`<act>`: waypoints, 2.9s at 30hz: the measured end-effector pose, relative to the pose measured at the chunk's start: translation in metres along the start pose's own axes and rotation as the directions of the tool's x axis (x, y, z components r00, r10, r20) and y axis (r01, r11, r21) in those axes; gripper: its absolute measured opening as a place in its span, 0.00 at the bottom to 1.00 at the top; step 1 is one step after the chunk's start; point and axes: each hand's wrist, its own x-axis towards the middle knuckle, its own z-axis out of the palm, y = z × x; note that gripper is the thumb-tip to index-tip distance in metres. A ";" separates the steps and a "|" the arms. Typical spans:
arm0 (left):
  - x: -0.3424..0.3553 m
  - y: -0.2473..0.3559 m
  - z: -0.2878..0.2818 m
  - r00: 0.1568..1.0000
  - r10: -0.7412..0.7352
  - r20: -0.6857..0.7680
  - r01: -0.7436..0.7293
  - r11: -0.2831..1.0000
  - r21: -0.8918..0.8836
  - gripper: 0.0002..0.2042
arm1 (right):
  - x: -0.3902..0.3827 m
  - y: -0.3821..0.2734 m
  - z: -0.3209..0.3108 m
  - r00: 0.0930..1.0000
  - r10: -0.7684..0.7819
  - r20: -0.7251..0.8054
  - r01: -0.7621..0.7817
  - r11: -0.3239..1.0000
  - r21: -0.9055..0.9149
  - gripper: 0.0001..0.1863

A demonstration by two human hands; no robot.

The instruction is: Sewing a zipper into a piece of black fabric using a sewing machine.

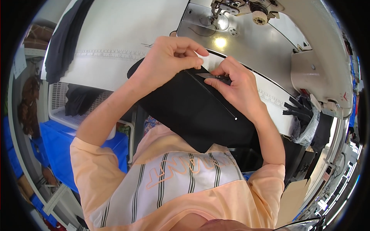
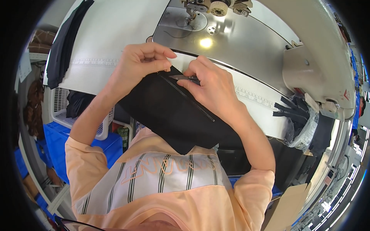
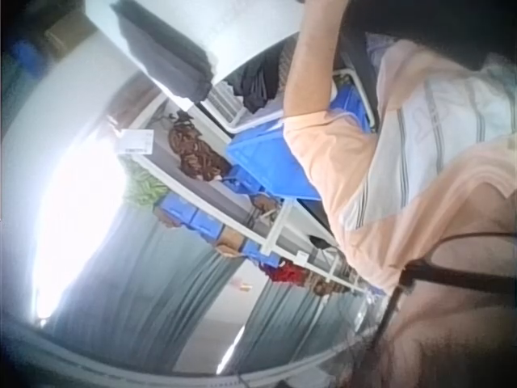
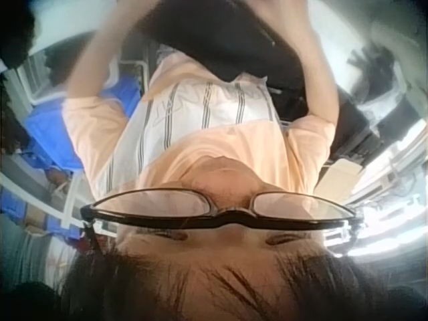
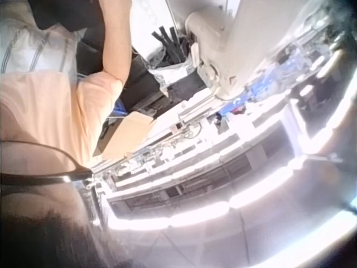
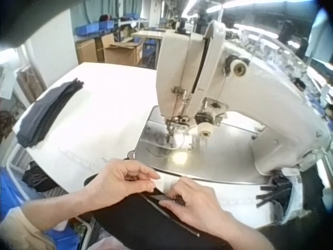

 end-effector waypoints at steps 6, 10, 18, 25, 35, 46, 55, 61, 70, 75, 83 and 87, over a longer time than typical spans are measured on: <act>-0.005 -0.011 -0.033 0.921 0.331 -0.204 -0.178 0.825 0.537 0.21 | -0.032 0.034 -0.044 0.961 0.210 -0.178 -0.229 0.969 -0.092 0.17; -0.010 -0.018 -0.031 0.914 0.385 -0.127 -0.131 0.577 0.806 0.15 | -0.074 -0.005 -0.048 0.998 0.054 -0.021 -0.058 0.927 -0.371 0.33; -0.025 0.006 -0.027 0.997 0.079 -0.020 -0.080 0.995 -0.059 0.08 | -0.092 0.005 -0.052 0.893 0.446 0.059 -0.445 0.855 0.266 0.14; -0.039 0.003 -0.034 0.980 -0.071 -0.186 -0.005 0.926 -0.378 0.10 | -0.032 0.058 -0.069 0.852 0.514 0.100 -0.336 0.391 0.857 0.12; -0.060 0.001 -0.039 0.954 -0.100 -0.283 -0.025 0.914 -0.406 0.11 | -0.029 0.052 -0.062 0.913 0.400 0.088 -0.209 0.271 0.940 0.12; -0.063 -0.009 -0.043 0.953 -0.103 -0.284 -0.026 0.909 -0.417 0.10 | -0.040 0.028 -0.069 0.902 0.420 0.098 -0.229 0.275 0.934 0.13; -0.061 -0.022 -0.047 0.958 -0.106 -0.265 -0.020 0.901 -0.434 0.08 | -0.043 0.028 -0.068 0.908 0.408 0.092 -0.226 0.294 0.929 0.13; -0.061 -0.017 -0.043 0.944 -0.122 -0.306 -0.022 0.903 -0.428 0.08 | -0.044 0.033 -0.063 0.899 0.428 0.092 -0.235 0.295 0.926 0.15; -0.061 -0.023 -0.046 0.950 -0.124 -0.288 -0.008 0.908 -0.419 0.09 | -0.046 0.038 -0.058 0.894 0.440 0.083 -0.226 0.285 0.932 0.13; -0.061 -0.021 -0.044 0.955 -0.113 -0.275 -0.014 0.907 -0.421 0.09 | -0.047 0.040 -0.053 0.888 0.453 0.082 -0.226 0.273 0.935 0.13; -0.059 -0.008 -0.038 0.964 -0.098 -0.249 -0.003 0.928 -0.373 0.14 | -0.048 0.041 -0.051 0.885 0.457 0.091 -0.230 0.258 0.938 0.13; -0.056 -0.010 -0.040 0.972 -0.065 -0.225 -0.023 0.931 -0.365 0.16 | -0.050 0.044 -0.048 0.882 0.469 0.046 -0.193 0.271 0.943 0.13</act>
